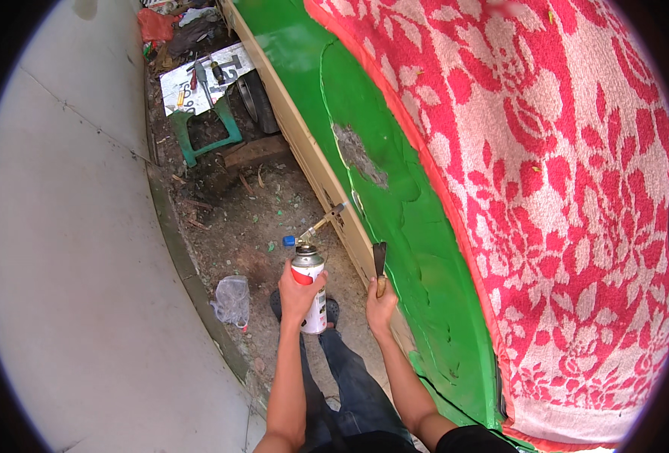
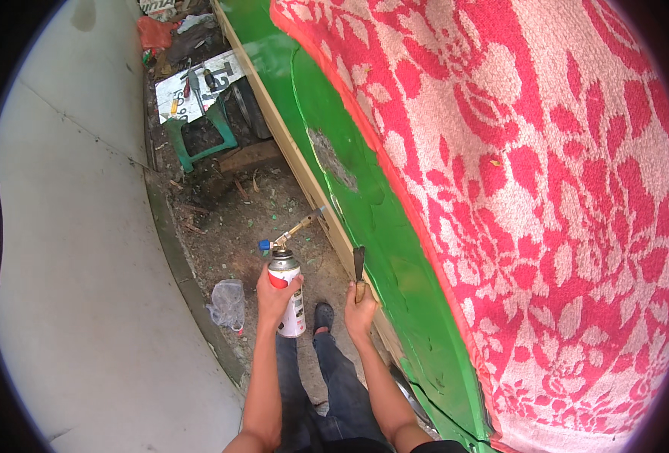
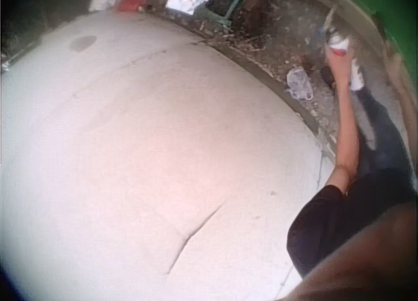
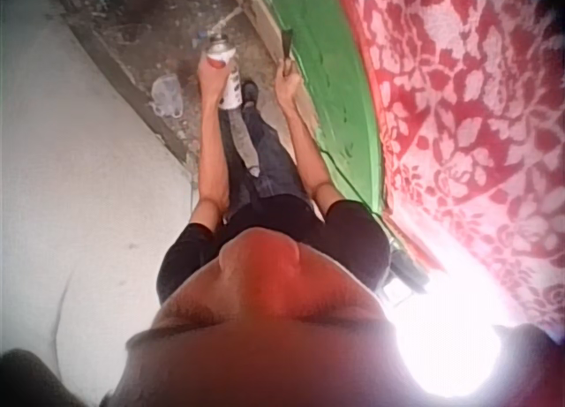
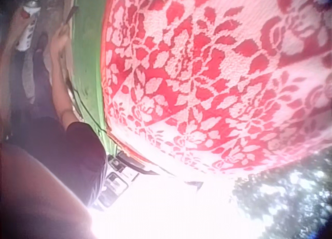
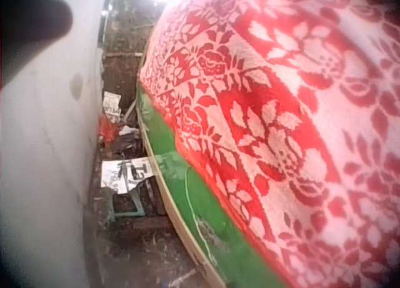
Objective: The person uses a scraper to remove material from a green vehicle panel, then applies a substance with a torch and spreads it with a putty knife. The person repeatedly scrapes and applies material to the same area of the panel.
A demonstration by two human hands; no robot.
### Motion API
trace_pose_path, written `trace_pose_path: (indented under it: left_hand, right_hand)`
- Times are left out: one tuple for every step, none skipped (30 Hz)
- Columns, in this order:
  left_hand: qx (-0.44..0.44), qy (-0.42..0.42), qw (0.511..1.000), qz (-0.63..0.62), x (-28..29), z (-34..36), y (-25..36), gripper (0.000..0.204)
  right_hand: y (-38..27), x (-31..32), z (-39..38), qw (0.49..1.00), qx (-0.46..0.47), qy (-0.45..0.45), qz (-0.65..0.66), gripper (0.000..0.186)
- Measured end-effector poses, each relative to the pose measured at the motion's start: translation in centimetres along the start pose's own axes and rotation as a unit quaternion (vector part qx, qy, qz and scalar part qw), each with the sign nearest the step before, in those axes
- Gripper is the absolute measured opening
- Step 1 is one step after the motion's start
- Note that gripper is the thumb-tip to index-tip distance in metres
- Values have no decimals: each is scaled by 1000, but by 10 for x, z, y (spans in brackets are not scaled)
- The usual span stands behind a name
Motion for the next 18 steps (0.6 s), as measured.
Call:
trace_pose_path:
  left_hand:
    - [-4,2,1000,0,1,3,-1,46]
    - [-5,0,1000,6,0,5,1,46]
    - [-7,-2,1000,11,0,6,2,46]
    - [-8,-3,1000,17,0,5,3,46]
    - [-11,3,1000,26,-2,3,5,46]
    - [-13,9,999,35,-4,0,8,46]
    - [-15,15,999,43,-6,-2,10,46]
    - [-13,6,999,39,-6,-3,9,46]
    - [-10,-3,999,34,-7,-4,9,46]
    - [-8,-12,999,30,-7,-4,8,46]
    - [-7,-11,1000,28,-8,-3,8,46]
    - [-6,-9,1000,27,-8,-1,8,46]
    - [-4,-8,1000,25,-9,0,8,46]
    - [-8,-6,1000,27,-8,2,8,46]
    - [-11,-5,1000,29,-8,5,9,46]
    - [-14,-4,999,30,-8,6,10,46]
    - [-14,0,999,35,-8,7,9,46]
    - [-14,3,999,39,-7,7,7,47]
  right_hand:
    - [0,0,0,1000,2,-4,-5,25]
    - [-2,1,1,1000,3,-8,-11,25]
    - [-4,2,0,1000,-8,-14,0,24]
    - [-6,3,0,1000,-19,-21,11,23]
    - [-9,4,1,999,-30,-26,23,23]
    - [-6,4,0,999,-23,-21,15,23]
    - [-2,4,0,1000,-15,-16,7,23]
    - [-2,3,1,1000,-7,-11,0,24]
    - [-1,3,1,1000,1,-5,2,24]
    - [-1,3,1,1000,9,1,4,23]
    - [-1,3,1,1000,18,7,5,23]
    - [-1,4,2,1000,18,2,0,23]
    - [-1,4,2,1000,17,-2,-6,23]
    - [-1,5,2,1000,16,-7,-12,23]
    - [0,5,2,1000,6,-14,-12,23]
    - [0,6,3,1000,-4,-22,-12,23]
    - [0,6,3,999,-14,-29,-11,24]
    - [-1,6,2,1000,-4,-22,-6,24]
Point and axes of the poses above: each hand's wrist, its own z-axis towards the middle knuckle, its own x-axis out of the back of the hand, y = z × x, the point moved 1 cm from there along z, towards the middle knuckle, and after that the axes turned 10 degrees about -y, right-handed, at the moved point
